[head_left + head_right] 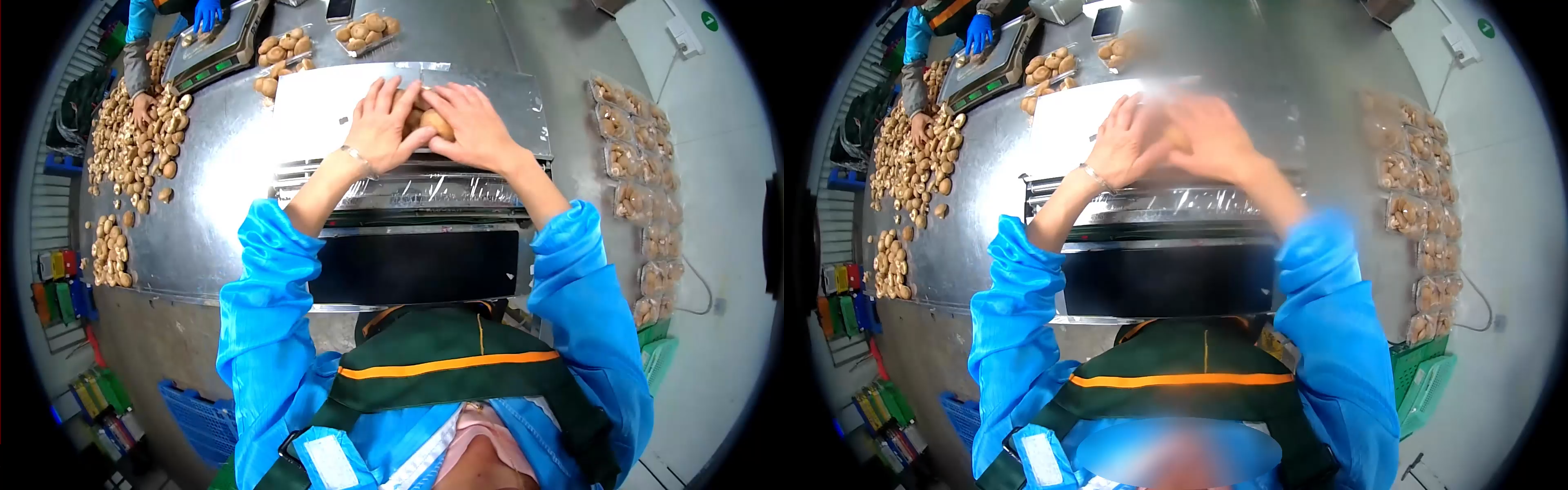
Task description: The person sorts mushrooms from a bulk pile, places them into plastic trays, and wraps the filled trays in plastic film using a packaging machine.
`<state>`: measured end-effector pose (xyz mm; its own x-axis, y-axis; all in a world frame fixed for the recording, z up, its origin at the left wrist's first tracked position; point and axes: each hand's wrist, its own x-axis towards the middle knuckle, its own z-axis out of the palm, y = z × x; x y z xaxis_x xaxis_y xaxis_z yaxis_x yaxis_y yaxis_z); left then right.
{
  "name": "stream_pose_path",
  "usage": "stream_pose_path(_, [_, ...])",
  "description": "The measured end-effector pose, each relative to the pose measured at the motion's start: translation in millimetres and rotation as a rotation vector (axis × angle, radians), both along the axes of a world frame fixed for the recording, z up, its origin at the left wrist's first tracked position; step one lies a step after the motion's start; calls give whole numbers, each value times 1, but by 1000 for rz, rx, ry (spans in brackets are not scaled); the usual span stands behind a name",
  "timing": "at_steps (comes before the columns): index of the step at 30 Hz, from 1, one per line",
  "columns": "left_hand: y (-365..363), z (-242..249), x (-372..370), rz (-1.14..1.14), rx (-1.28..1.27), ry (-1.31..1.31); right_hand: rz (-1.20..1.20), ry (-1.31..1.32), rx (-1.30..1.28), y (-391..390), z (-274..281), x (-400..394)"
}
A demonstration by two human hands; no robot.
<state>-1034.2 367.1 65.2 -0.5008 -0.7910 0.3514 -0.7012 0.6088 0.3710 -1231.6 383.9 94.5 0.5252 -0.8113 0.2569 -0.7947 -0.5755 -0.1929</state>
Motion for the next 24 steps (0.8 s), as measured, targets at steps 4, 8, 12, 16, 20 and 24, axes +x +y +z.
stream_pose_path(4, [-8,-3,-8,16,49,-81,-20,-4,-46,-3,-7,-10])
stream_pose_path(8, [41,38,20,39,-37,62,-337,-346,-130,35,7,-46])
stream_pose_path(12, [107,35,79,421,-25,-203,-676,50,42,115,-9,-102])
stream_pose_path(16, [110,2,80,536,-95,-405,-683,274,-29,117,-17,-57])
stream_pose_path(20, [87,4,81,460,199,-67,-570,-27,29,106,-45,-63])
stream_pose_path(24, [115,38,125,478,1150,703,-734,-1178,1015,159,-2,-76])
